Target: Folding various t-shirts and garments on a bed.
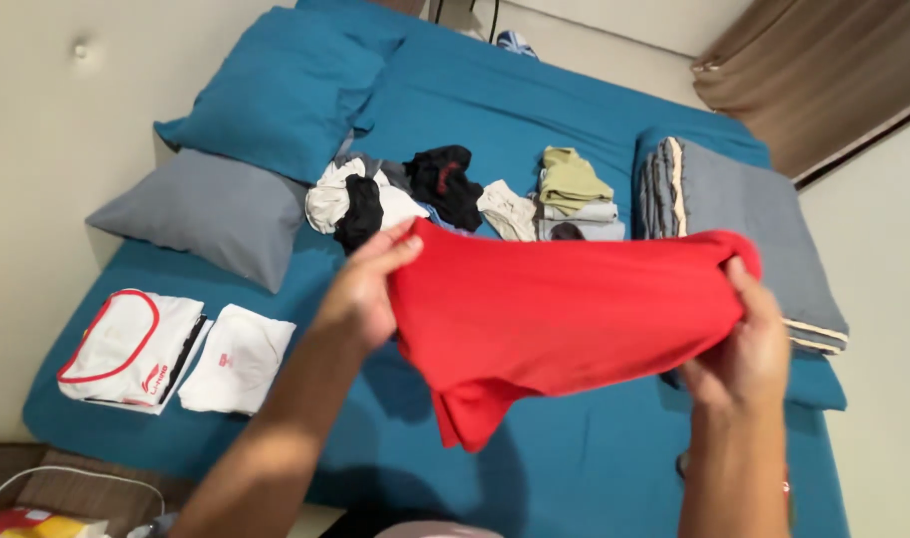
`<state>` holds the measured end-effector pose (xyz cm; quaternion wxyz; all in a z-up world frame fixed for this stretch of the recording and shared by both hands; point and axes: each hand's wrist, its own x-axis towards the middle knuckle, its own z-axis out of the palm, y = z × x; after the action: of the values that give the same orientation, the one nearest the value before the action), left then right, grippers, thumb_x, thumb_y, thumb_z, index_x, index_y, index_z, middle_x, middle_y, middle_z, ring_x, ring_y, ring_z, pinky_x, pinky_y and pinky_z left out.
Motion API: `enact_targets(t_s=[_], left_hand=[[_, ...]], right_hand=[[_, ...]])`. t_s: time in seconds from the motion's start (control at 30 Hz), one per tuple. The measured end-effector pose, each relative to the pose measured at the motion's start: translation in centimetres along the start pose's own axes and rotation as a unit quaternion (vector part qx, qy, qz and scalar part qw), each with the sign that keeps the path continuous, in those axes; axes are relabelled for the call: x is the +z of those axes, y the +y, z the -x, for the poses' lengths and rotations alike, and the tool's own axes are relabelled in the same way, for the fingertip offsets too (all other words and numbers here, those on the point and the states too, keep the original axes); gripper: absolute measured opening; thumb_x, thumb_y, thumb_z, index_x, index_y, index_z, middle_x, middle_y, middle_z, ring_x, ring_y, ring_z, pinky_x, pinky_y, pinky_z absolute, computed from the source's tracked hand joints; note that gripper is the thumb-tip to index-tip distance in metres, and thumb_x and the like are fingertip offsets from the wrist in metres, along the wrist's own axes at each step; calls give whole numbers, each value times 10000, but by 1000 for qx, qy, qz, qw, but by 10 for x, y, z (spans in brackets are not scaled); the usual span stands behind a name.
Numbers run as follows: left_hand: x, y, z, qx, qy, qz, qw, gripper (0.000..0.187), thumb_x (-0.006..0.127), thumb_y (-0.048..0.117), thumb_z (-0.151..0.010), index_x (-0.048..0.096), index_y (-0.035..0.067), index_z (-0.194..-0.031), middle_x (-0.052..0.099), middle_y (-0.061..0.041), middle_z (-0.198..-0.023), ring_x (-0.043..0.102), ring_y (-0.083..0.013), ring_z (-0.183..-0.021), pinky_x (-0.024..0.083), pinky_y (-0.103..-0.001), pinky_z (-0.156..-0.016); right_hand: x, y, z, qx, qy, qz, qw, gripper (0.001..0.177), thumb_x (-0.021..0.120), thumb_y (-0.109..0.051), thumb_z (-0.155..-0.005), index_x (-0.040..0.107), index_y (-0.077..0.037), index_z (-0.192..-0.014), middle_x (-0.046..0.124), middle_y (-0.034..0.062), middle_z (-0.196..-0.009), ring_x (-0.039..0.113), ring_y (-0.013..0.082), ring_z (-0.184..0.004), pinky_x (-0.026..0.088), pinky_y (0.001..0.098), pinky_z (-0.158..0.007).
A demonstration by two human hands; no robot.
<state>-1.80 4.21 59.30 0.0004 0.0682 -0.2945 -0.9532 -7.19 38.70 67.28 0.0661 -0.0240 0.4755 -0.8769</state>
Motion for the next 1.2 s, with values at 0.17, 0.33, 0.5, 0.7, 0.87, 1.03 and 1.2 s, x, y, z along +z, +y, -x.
enact_targets(t_s=[0.17,0.33,0.5,0.7,0.87,1.03,1.2], left_hand=[[23,7,-8,65,8,-28,997,499,558,74,-927,492,88,-1422,662,-144,-1166,647,-265,-1122,535,-458,-992],[90,6,12,104,-39,-31,993,316,615,78,-986,564,9,-1290,676,-113,-1154,666,-244,-1110,545,-427,-1005],[175,-16,35,129,-267,-149,943,541,589,140,-1047,445,57,-1561,548,-40,-1159,549,-75,-1015,395,-354,-1005],[221,-48,19,66,-369,-199,905,743,532,119,-1067,134,134,-1693,267,-300,-1637,401,-207,-1315,306,-461,-1283],[212,-39,13,72,-389,-211,894,789,529,93,-1062,74,129,-1706,145,-308,-1727,235,-334,-1591,284,-472,-1290],[166,-26,-8,153,-333,-284,886,823,567,85,-1021,82,125,-1684,251,-285,-1704,338,-367,-1550,362,-454,-1219],[107,-66,40,346,-122,-542,757,772,771,199,-883,352,37,-1511,570,-227,-1477,596,-330,-1329,503,-426,-1049]], right_hand=[[-48,-65,-26,-77,-14,4,997,279,525,-229,-1119,603,-35,-1304,687,131,-1284,670,284,-1214,529,460,-1099],[-79,-109,-61,-99,-17,15,995,282,505,-228,-1096,601,-30,-1272,710,141,-1271,705,288,-1208,565,457,-1102],[-79,-117,-75,-170,80,426,885,283,581,-337,-1089,635,-105,-1243,668,92,-1216,628,247,-1126,499,416,-944],[-8,-50,31,-512,62,489,704,391,723,-305,-1037,582,-23,-1268,626,121,-1229,628,224,-1106,513,337,-985],[-5,15,41,-281,-29,492,823,529,758,-278,-874,626,15,-1294,700,124,-1095,654,181,-943,523,338,-857],[5,4,45,16,-82,114,990,398,555,-256,-992,653,10,-1270,753,106,-1167,713,192,-1025,559,340,-908],[17,38,32,79,3,15,997,306,543,-231,-1015,661,-8,-1189,740,104,-1132,717,204,-1010,561,359,-891]])
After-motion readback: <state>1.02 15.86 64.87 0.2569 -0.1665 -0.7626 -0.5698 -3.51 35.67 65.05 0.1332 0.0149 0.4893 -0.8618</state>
